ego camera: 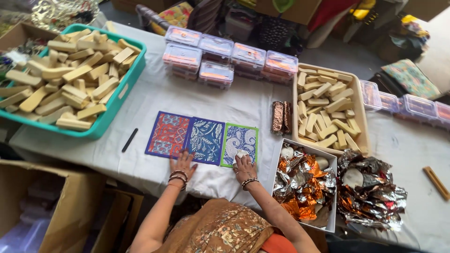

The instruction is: The person wraps a small item in foil and places it on a patterned mat. They then wipe a plastic container with a cloth and place the wrapped item inside. Finally, they close the container and set it aside.

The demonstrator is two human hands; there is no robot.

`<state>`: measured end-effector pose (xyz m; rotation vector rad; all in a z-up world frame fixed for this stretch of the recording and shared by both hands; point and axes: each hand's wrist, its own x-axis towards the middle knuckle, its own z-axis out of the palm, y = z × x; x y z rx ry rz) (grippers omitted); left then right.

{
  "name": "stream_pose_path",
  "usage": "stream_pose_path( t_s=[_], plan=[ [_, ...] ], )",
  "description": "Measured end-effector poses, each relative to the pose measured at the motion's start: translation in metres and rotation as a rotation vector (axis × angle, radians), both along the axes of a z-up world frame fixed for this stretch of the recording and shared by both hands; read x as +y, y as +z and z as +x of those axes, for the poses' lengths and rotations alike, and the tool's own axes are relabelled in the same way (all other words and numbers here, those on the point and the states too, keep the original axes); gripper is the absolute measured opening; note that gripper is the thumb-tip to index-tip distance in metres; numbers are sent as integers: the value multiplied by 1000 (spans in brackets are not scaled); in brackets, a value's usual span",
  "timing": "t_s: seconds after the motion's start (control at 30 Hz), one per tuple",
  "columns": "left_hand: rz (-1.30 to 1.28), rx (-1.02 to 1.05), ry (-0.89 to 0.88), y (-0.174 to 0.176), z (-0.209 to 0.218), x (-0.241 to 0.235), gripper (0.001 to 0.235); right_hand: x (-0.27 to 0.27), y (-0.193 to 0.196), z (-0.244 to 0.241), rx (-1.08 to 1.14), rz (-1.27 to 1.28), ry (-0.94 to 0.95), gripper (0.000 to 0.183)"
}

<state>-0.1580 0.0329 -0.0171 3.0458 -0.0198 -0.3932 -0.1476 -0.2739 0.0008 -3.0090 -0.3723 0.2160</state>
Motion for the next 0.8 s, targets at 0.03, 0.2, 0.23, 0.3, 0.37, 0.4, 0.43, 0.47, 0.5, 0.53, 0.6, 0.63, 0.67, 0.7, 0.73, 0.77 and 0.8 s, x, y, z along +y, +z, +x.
stream_pose_path(
  t_s=[0.03,0.2,0.23,0.3,0.37,0.4,0.43,0.47,0.5,0.53,0.6,0.63,0.67,0.7,0.73,0.77,0.8],
  plan=[
    [0,1,15,-2,-11,15,66,2,3,0,1,0,15,67],
    [271,-506,382,14,-70,97,75,5,10,7,128,-51,-8,67],
    [272,-500,390,20,-84,118,75,4,9,5,132,-54,0,67],
    [168,-672,606,33,-110,160,71,4,8,6,137,-36,-5,67],
    [139,-786,702,34,-134,209,68,3,7,5,142,-29,-5,68],
    [107,-900,791,35,-145,235,66,3,8,6,147,-20,-12,68],
    [107,-905,789,40,-156,254,66,4,14,6,144,-17,-13,68],
    [53,-836,979,44,-168,273,62,6,20,7,156,-23,-20,68],
    [-6,-757,1162,49,-179,294,58,8,26,6,169,-28,-29,69],
    [-5,-762,1157,49,-193,308,58,7,30,7,167,-23,-32,69],
    [-136,-603,1447,52,-219,341,82,8,40,8,185,-29,-33,69],
    [-134,-610,1439,42,-233,353,82,9,48,7,182,-21,-38,69],
    [-71,-515,1521,32,-246,365,95,10,57,7,197,-14,-44,67],
    [-6,-417,1603,22,-261,378,109,13,66,7,214,-7,-47,66],
    [-2,-424,1599,28,-263,387,109,13,67,8,212,1,-49,66],
    [-4,-445,1588,33,-264,393,109,14,68,10,224,-2,-58,63],
    [-5,-466,1578,38,-263,396,108,15,69,11,235,-5,-66,61]
  ],
)
